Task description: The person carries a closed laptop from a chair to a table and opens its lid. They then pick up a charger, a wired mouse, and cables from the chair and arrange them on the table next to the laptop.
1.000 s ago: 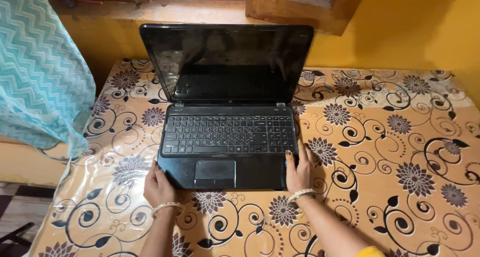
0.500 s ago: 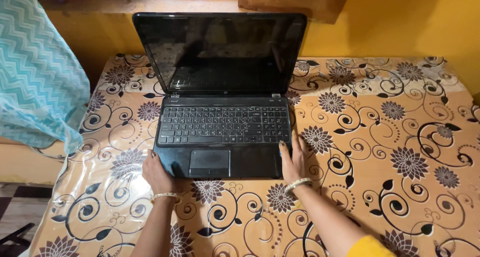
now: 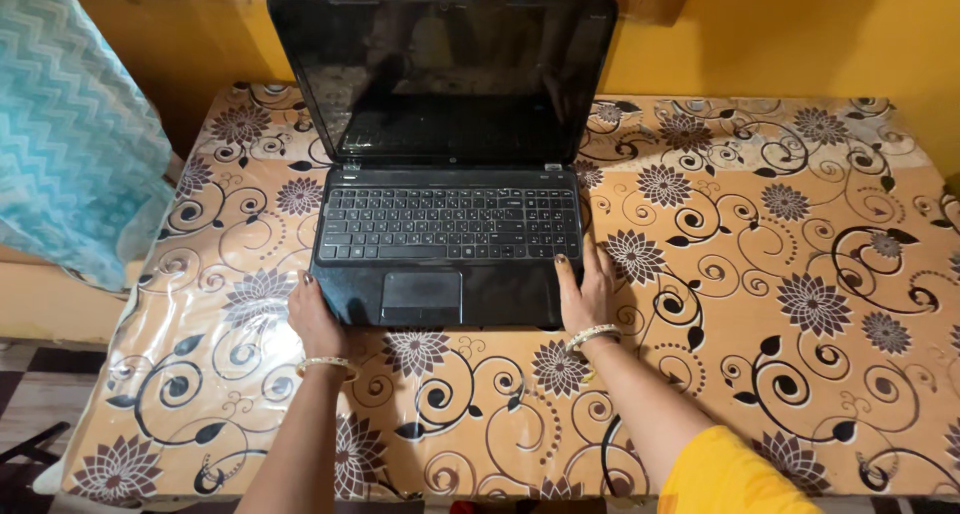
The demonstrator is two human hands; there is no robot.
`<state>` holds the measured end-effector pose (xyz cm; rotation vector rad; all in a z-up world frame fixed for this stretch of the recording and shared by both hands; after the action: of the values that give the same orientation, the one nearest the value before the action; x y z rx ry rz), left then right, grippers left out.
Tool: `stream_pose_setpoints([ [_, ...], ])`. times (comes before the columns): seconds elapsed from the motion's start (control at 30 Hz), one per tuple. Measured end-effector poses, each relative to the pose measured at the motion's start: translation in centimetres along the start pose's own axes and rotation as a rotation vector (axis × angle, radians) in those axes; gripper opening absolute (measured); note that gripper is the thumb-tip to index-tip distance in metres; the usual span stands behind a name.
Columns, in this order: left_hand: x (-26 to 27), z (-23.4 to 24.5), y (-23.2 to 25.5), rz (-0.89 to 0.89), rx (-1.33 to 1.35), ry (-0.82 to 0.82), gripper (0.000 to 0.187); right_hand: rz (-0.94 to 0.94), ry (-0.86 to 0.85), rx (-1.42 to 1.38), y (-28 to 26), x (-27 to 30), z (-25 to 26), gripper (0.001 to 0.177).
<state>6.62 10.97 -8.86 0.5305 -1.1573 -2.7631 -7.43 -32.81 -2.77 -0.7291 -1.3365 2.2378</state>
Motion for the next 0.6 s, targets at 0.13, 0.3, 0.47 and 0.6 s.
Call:
stream_pose_setpoints([
  [0.13,0.6,0.4,0.9,-0.332,-0.143,0.111,0.045,0.009,-0.04,-0.017,0.0,0.3,0.2,0.081],
  [0.3,1.8,0.2,0.6,0.11,0.248,0.021,0.061,-0.08,-0.107,-0.036,-0.5,2.6,0.3,0.098],
  [0.47,3.6,1.1,3.3,0.013,0.0,-0.026,0.067,-0.074,-0.095,0.009,-1.6,4.8,0.3,0.105],
  [0.6,5.2,1.6,4.6,0.02,0.008,-0.066,0.07,-0.113,-0.046,-0.023,-2.4,6.0,0.0,0.102],
])
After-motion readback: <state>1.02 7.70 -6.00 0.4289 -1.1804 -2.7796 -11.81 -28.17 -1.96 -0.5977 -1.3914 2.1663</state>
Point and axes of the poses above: each hand's wrist, its own x-axis away from the middle knuckle, its own z-axis out of the back of the hand, y = z × x, the point moved 6 cm from there along -x, towards the middle knuckle, and after that the axes turned 12 degrees about -x, right-handed, at the moved point
